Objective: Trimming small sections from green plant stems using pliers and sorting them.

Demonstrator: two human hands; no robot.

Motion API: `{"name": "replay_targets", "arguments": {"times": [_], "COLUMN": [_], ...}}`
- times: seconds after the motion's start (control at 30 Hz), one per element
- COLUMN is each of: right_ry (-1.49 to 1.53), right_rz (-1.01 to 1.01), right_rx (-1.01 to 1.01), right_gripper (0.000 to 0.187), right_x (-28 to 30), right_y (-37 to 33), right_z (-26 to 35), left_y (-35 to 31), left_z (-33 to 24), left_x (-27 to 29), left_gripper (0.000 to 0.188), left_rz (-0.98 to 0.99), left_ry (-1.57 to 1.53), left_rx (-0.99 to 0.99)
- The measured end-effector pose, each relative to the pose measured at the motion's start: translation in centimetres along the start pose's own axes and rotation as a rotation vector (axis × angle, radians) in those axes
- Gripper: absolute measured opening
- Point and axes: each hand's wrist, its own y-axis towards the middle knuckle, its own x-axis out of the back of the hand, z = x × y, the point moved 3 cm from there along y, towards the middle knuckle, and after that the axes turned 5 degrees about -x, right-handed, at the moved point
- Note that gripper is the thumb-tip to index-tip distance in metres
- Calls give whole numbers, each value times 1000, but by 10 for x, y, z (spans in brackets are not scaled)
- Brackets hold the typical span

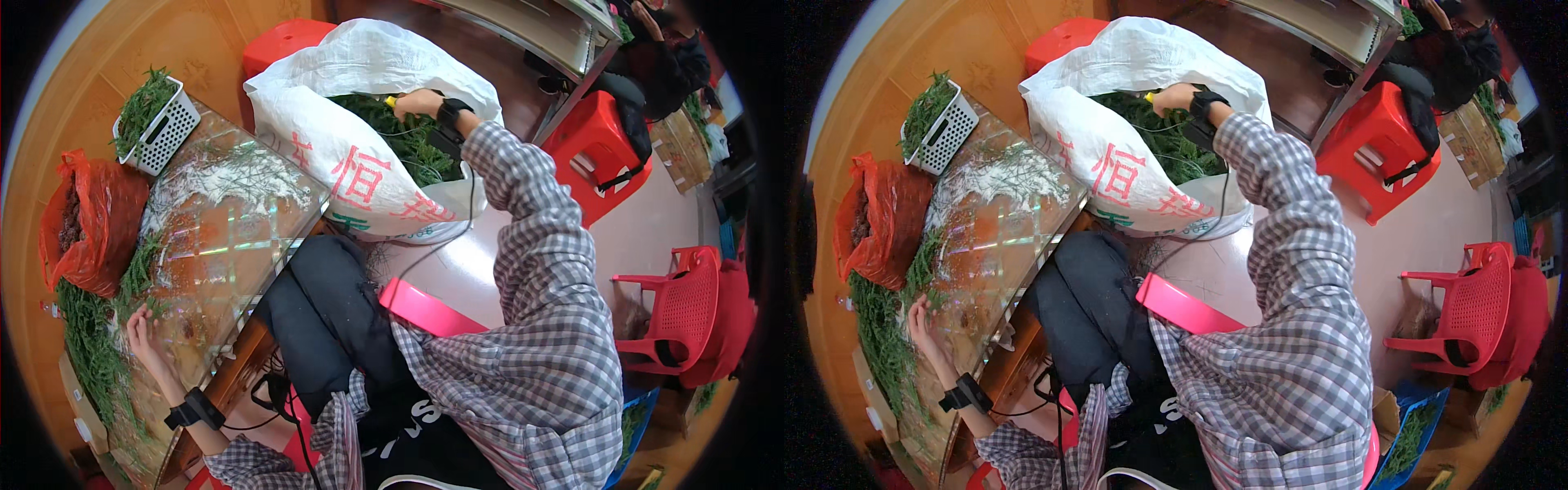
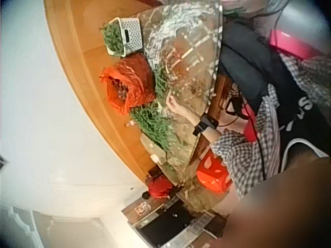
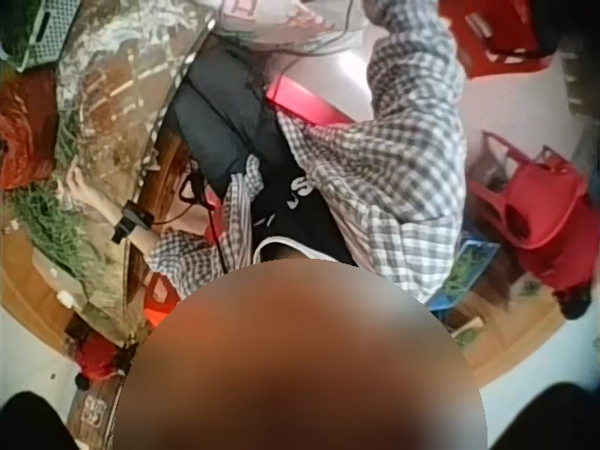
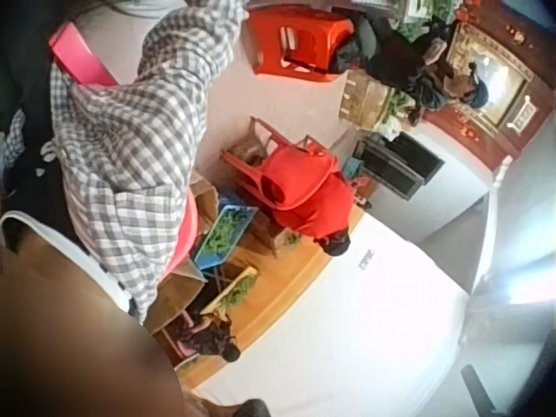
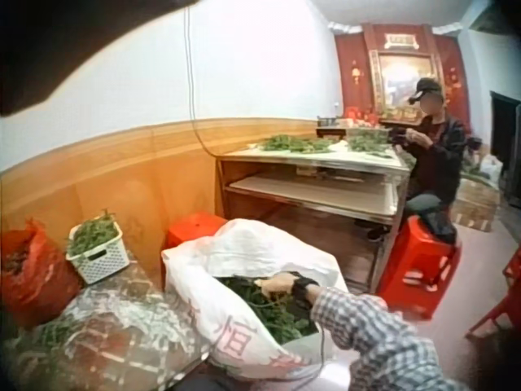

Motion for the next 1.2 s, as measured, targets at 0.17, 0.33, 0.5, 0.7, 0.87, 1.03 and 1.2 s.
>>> {"name": "replay_targets", "arguments": {"times": [0.17, 0.33, 0.5, 0.7, 0.87, 1.03, 1.2], "right_ry": [116, 62, 89, -54, -172, -134, -80], "right_rz": [183, 225, 223, 168, 93, 156, 136], "right_rx": [-2, -12, -45, -27, -44, -17, 274], "right_gripper": [19, 18, 21, 22, 24, 32, 19], "right_x": [-17, -28, -21, -1, 29, 58, 40], "right_y": [42, 58, 50, 38, 18, -23, -95], "right_z": [-7, -10, -11, 1, 16, 39, 68], "left_y": [-10, -11, -13, -16, -23, -15, 16], "left_z": [-3, -19, -34, -40, -36, -25, -20], "left_x": [4, 8, -2, -8, -1, -2, -12], "left_gripper": [17, 15, 15, 19, 14, 10, 16], "left_rz": [-33, -46, -60, -58, -115, -61, 32], "left_ry": [-3, -4, 12, -38, 110, 157, 135], "left_rx": [-15, -198, -290, -331, -313, -374, -299]}}
